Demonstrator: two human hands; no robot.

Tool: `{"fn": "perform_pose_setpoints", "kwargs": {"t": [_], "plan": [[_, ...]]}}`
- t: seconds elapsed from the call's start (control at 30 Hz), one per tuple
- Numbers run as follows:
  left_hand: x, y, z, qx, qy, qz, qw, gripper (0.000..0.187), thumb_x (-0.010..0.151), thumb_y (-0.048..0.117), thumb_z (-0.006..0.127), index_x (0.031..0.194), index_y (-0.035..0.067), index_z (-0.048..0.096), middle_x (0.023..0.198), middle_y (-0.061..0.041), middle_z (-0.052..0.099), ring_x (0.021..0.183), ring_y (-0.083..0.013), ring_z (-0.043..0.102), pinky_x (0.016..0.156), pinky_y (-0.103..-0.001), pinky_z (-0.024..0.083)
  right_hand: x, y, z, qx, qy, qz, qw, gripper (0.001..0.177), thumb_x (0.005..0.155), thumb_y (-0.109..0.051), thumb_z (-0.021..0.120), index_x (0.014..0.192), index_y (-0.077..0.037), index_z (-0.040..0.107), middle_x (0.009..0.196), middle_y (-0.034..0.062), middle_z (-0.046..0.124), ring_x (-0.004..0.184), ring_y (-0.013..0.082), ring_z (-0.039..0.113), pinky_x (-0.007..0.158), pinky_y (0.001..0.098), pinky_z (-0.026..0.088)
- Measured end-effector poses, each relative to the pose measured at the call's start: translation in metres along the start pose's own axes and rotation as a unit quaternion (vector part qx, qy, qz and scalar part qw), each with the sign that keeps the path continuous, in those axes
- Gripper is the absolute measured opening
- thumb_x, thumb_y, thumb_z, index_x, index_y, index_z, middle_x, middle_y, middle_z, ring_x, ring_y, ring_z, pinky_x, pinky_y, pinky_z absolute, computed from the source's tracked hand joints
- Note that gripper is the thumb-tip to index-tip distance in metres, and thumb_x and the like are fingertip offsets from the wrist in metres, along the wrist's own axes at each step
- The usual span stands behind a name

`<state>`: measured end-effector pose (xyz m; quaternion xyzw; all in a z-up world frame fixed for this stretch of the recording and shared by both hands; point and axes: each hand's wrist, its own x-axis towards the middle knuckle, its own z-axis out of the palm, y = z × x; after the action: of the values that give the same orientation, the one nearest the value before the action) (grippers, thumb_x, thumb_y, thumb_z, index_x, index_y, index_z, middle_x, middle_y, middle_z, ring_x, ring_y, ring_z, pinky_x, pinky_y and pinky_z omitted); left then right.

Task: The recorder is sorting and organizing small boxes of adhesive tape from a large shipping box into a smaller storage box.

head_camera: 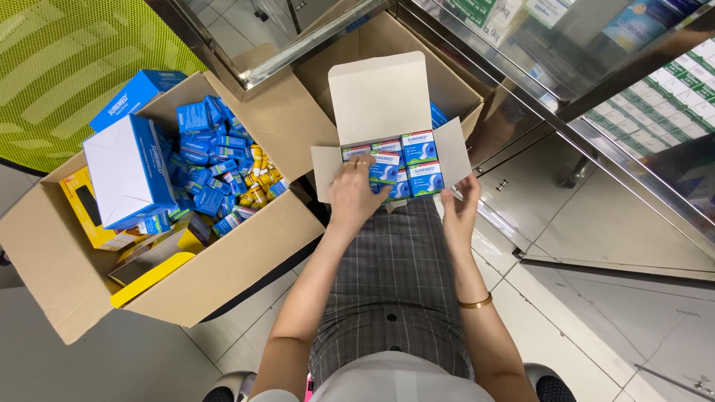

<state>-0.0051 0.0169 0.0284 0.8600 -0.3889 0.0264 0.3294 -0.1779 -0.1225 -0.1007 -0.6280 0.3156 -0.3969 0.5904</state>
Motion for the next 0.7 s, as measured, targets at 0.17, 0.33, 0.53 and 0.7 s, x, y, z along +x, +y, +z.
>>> {"fn": "perform_pose_setpoints", "kwargs": {"t": [0.17, 0.33, 0.53, 0.7], "plan": [[0.003, -0.011, 0.017, 0.006, -0.047, -0.030, 0.998, 0.050, 0.068, 0.014, 0.089, 0.110, 0.006, 0.063, 0.106, -0.014, 0.070, 0.094, -0.0350, 0.070, 0.076, -0.044, 0.058, 0.012, -0.014, 0.014, 0.019, -0.032, 0.027, 0.999, 0.043, 0.109, -0.017, 0.059, 0.148, -0.003, 0.049, 0.137, 0.0119, 0.061, 0.126, 0.0181, 0.057, 0.106, 0.0316, 0.046], [0.010, -0.016, 0.037, -0.059, -0.019, -0.030, 0.998, 0.041, 0.073, 0.007, 0.087, 0.105, 0.004, 0.061, 0.107, -0.016, 0.068, 0.090, -0.0353, 0.070, 0.075, -0.044, 0.059, 0.020, -0.010, 0.018, 0.004, -0.026, 0.035, 0.999, 0.036, 0.109, -0.023, 0.056, 0.135, 0.000, 0.062, 0.119, 0.0058, 0.070, 0.109, 0.0114, 0.060, 0.097, 0.0271, 0.047], [0.007, -0.014, 0.042, -0.088, -0.010, 0.005, 0.996, 0.037, 0.072, 0.000, 0.083, 0.102, 0.002, 0.061, 0.101, -0.015, 0.063, 0.085, -0.0328, 0.069, 0.072, -0.042, 0.059, 0.019, 0.008, 0.011, -0.012, -0.011, 0.065, 0.998, 0.035, 0.111, -0.027, 0.054, 0.124, 0.002, 0.068, 0.107, 0.0043, 0.070, 0.098, 0.0101, 0.057, 0.089, 0.0259, 0.047], [0.004, 0.013, -0.012, -0.097, 0.019, 0.011, 0.995, 0.031, 0.081, 0.012, 0.084, 0.105, 0.006, 0.066, 0.107, -0.010, 0.069, 0.077, -0.0230, 0.073, 0.065, -0.038, 0.058, 0.021, 0.014, 0.008, 0.020, 0.005, 0.052, 0.998, 0.031, 0.108, -0.025, 0.057, 0.123, 0.000, 0.067, 0.110, 0.0024, 0.070, 0.102, 0.0085, 0.059, 0.092, 0.0249, 0.046]]}}
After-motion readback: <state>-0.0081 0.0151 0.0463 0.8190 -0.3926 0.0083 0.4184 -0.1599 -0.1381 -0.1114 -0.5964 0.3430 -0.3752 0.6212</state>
